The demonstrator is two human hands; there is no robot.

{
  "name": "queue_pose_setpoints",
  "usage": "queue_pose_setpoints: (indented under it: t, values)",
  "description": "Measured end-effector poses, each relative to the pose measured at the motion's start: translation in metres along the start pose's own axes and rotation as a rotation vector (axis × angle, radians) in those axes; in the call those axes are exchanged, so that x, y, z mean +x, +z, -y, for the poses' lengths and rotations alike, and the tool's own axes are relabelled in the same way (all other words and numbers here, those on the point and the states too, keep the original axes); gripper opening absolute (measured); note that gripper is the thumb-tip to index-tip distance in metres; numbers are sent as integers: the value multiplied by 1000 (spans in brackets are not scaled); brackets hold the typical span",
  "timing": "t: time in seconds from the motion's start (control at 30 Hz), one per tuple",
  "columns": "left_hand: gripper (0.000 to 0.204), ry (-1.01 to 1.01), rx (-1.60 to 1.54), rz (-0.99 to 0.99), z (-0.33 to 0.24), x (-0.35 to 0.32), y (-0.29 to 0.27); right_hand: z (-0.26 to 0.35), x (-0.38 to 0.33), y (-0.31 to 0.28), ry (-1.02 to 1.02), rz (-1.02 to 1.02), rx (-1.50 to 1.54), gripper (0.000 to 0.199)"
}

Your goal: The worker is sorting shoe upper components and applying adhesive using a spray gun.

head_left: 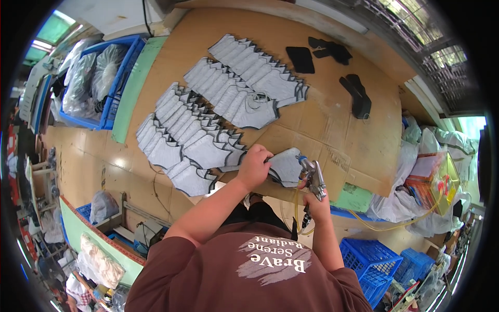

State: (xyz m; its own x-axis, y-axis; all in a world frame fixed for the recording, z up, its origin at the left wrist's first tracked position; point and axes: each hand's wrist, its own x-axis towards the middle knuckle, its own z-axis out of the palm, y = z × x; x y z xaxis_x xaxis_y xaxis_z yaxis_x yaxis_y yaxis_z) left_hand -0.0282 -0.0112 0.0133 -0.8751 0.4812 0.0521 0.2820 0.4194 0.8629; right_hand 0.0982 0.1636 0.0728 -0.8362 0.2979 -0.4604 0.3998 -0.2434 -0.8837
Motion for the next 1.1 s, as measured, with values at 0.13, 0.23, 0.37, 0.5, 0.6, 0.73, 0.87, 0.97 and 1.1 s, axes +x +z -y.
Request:
queue_pose_setpoints:
  t: [0.13,0.23,0.37,0.5,0.6,0.73,0.87,0.97,1.1]
  values:
    - [19,-200,-207,-73,-7,-10,-27,-1,-2,-1,-22,59,-65,39]
    - [20,-476,-219,-208,16,-30,-68,-6,-5,-2,4,105,-33,39]
    - [23,-652,-374,-495,84,-83,-168,-10,-3,-3,5,152,-84,38]
    - [26,-775,-148,-544,104,-108,-223,-7,1,1,26,216,-142,28]
    - [27,-339,482,-535,103,-93,-209,1,2,8,80,242,-133,29]
    - [27,-233,-61,-143,33,-47,-107,1,1,9,110,259,-180,31]
    - [31,92,-8,52,2,-21,-24,-3,-1,11,99,223,-187,31]
    - [32,-41,-5,88,-2,-16,-2,-5,-1,7,82,235,-199,25]
    - [35,-37,29,41,-2,-12,6,-10,-2,4,73,205,-227,16]
